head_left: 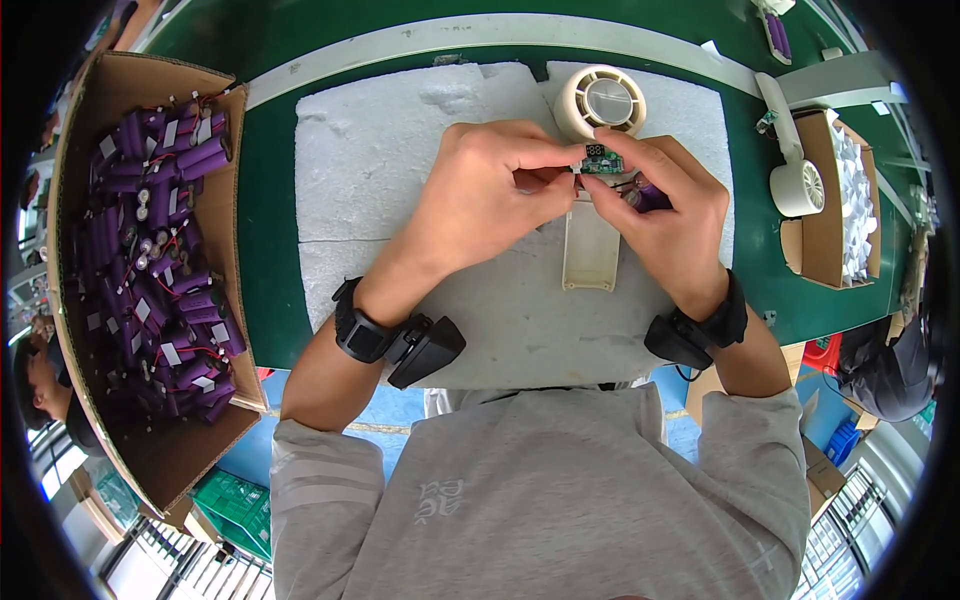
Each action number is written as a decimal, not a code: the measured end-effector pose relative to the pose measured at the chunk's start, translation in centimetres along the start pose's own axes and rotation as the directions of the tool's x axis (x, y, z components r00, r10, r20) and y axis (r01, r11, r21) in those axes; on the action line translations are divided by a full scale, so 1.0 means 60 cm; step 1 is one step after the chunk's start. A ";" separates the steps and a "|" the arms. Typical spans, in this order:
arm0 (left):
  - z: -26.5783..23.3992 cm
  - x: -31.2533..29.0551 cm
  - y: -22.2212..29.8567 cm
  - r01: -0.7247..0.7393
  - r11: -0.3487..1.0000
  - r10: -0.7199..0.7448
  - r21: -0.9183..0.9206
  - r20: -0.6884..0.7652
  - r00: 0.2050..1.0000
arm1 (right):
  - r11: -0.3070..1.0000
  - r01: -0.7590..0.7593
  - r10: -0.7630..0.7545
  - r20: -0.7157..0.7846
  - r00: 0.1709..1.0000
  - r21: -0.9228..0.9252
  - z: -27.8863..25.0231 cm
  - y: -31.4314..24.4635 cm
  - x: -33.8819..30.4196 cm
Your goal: The person connects a battery pack to a circuit board, inserts them into a fan housing, and places the assembly on a conveyor belt, repeating the process for a second fan.
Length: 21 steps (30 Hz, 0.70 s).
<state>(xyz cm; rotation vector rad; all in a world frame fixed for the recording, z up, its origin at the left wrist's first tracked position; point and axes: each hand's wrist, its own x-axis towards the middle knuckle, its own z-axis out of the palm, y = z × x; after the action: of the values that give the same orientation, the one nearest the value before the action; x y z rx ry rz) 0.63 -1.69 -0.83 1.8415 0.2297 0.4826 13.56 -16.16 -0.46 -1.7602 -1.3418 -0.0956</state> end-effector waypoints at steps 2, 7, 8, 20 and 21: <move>-0.002 0.000 0.001 -0.014 0.998 0.011 0.057 0.044 0.999 | 0.999 0.033 -0.033 -0.006 0.999 -0.008 -0.001 0.000 -0.001; -0.003 0.001 0.003 -0.038 0.990 0.031 0.138 0.047 0.998 | 1.000 -0.031 0.031 0.002 1.000 0.008 0.001 -0.003 -0.002; -0.002 0.001 0.004 -0.041 0.989 0.035 0.144 0.048 0.998 | 1.000 -0.027 0.027 -0.006 1.000 0.013 0.003 -0.002 -0.004; -0.004 0.005 -0.004 0.046 0.996 -0.042 -0.075 0.061 0.997 | 0.980 -0.198 0.195 0.177 0.965 -0.001 -0.026 -0.027 -0.002; -0.007 0.005 -0.003 0.071 0.995 -0.064 -0.074 0.093 0.994 | 0.977 -0.212 0.208 0.207 0.956 0.002 -0.028 -0.027 -0.003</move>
<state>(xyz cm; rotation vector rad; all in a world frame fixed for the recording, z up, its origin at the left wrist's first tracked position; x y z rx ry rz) 0.74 -1.17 -0.83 1.7696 0.2082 0.3552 12.91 -17.39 1.39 -1.9219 -1.2836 0.2259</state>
